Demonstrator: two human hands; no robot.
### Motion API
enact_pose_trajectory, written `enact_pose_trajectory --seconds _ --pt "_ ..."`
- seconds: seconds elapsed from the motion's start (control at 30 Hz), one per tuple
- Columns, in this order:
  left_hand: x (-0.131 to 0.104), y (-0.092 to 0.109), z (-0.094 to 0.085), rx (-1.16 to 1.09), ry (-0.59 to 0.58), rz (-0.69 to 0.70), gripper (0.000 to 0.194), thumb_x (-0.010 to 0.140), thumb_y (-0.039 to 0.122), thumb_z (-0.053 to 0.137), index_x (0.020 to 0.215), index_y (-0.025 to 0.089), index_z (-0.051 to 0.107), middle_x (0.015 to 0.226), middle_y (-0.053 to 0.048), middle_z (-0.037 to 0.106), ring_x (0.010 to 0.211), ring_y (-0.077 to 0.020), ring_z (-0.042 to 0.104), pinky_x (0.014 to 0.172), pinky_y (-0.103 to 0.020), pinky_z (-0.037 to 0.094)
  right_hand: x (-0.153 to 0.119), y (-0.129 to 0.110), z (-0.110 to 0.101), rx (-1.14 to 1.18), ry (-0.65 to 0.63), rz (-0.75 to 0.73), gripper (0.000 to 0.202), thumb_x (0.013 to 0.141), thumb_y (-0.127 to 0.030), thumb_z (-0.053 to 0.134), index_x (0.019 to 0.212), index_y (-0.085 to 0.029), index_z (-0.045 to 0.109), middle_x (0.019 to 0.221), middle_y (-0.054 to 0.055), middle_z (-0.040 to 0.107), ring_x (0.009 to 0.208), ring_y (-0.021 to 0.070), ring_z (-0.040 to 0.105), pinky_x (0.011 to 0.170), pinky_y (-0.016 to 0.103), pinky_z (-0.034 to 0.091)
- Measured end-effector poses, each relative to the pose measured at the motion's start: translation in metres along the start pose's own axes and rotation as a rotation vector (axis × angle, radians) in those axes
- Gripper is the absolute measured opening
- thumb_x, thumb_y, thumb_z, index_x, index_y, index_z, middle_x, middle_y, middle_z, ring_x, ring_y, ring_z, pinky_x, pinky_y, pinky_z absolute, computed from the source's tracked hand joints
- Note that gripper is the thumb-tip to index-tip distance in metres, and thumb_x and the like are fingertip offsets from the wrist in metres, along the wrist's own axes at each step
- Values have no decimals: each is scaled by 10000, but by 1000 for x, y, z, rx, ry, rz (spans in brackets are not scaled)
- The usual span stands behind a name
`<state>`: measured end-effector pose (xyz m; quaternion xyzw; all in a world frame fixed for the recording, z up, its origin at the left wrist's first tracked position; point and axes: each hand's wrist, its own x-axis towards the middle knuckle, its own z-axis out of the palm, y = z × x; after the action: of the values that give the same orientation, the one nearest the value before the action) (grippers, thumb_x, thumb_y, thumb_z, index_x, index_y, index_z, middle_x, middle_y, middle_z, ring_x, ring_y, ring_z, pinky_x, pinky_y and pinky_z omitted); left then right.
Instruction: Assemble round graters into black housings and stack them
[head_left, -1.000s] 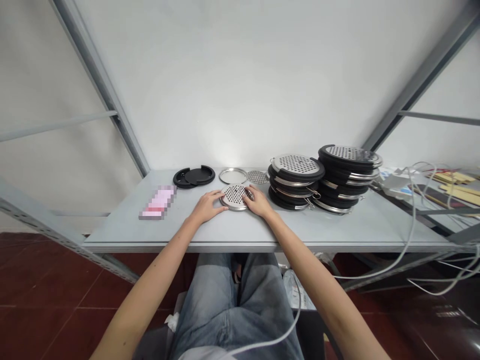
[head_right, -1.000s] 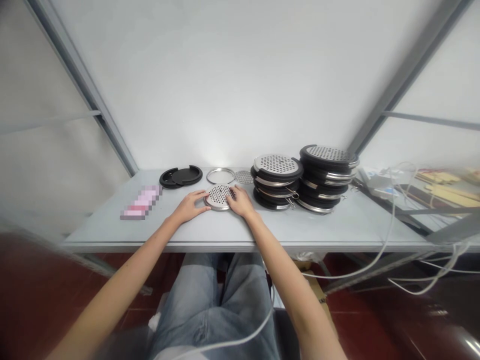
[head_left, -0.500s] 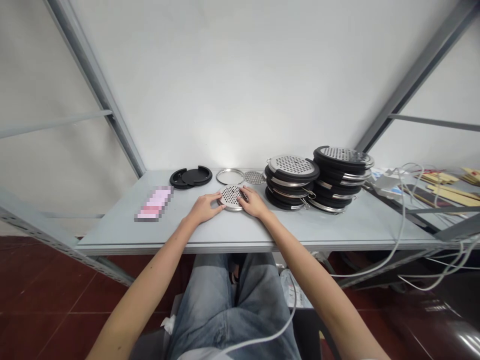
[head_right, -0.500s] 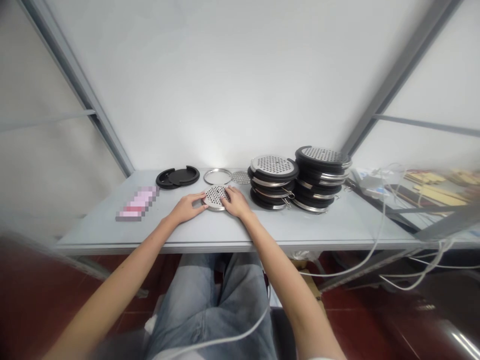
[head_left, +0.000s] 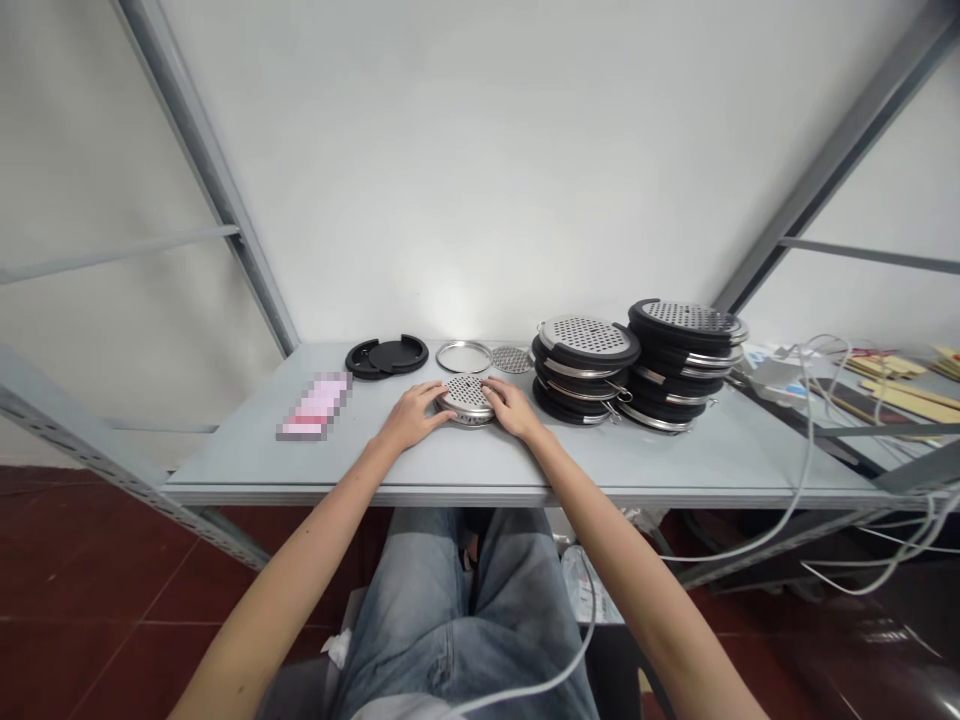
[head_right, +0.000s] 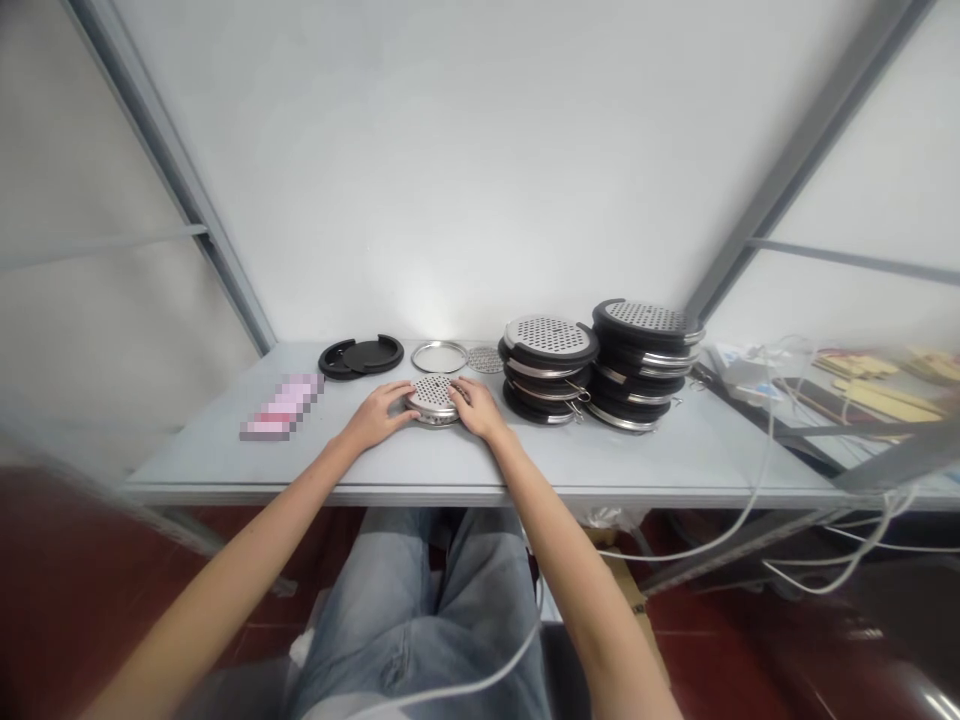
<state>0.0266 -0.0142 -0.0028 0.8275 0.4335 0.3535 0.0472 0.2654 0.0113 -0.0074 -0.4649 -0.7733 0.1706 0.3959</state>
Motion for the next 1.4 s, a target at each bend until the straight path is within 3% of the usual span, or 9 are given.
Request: enact_pose_trajectory --seconds 0.13,0.37,0.53,0.7,0.9,1.13,1.23,1.4 --pt "1 -2 2 -52 27 -25 452 884 459 590 1254 201 589 1301 -94 605 1221 -247 537 1071 -429 411 0 0 -3 132 52 4 472 958 -470 364 1129 -170 686 1219 112 662 1171 261 580 1040 408 404" --pt "0 -2 2 -98 35 -36 432 864 434 618 1214 181 615 1254 -101 634 1184 -247 566 1059 -427 426 0 1 -3 153 67 -10 437 922 -474 432 1065 -154 695 1186 134 669 1137 264 593 1017 406 417" --pt "-2 0 0 -53 7 -33 523 722 490 745 1147 196 666 1233 -118 634 1175 -291 565 1053 -457 430 0 1 -3 140 39 -21 396 920 -454 447 992 -161 705 1105 119 702 1069 264 623 976 404 446" --pt "-3 -2 -2 -9 -71 -2 689 630 537 801 1203 189 642 1296 -144 585 1219 -325 520 1062 -493 411 -1 0 -2 127 70 15 331 902 -422 492 964 -178 706 1052 98 720 1027 258 638 953 402 457" --pt "-2 -4 0 -28 -19 40 419 764 419 741 1114 198 678 1180 -96 659 1142 -256 566 1022 -440 450 -1 4 -1 135 128 12 289 877 -383 521 930 -170 709 1015 104 726 974 253 654 911 395 478" --pt "-2 -2 0 -30 -14 72 305 779 302 716 1064 196 691 1130 -85 683 1104 -241 590 999 -418 473 0 8 2 67 134 17 203 779 -273 606 927 -178 708 989 89 730 933 238 661 885 386 495" --pt "-2 1 -1 -14 -29 75 359 761 305 710 1101 193 680 1177 -96 663 1135 -252 581 1022 -421 460 -1 7 0 65 136 13 215 771 -275 609 931 -173 709 992 92 726 934 236 659 889 386 498" --pt "-3 3 -2 9 -74 -6 589 709 510 737 1199 197 639 1308 -128 591 1229 -305 534 1066 -471 418 -2 2 -2 59 122 -7 218 770 -253 594 937 -174 709 1032 92 715 969 235 650 927 393 485"
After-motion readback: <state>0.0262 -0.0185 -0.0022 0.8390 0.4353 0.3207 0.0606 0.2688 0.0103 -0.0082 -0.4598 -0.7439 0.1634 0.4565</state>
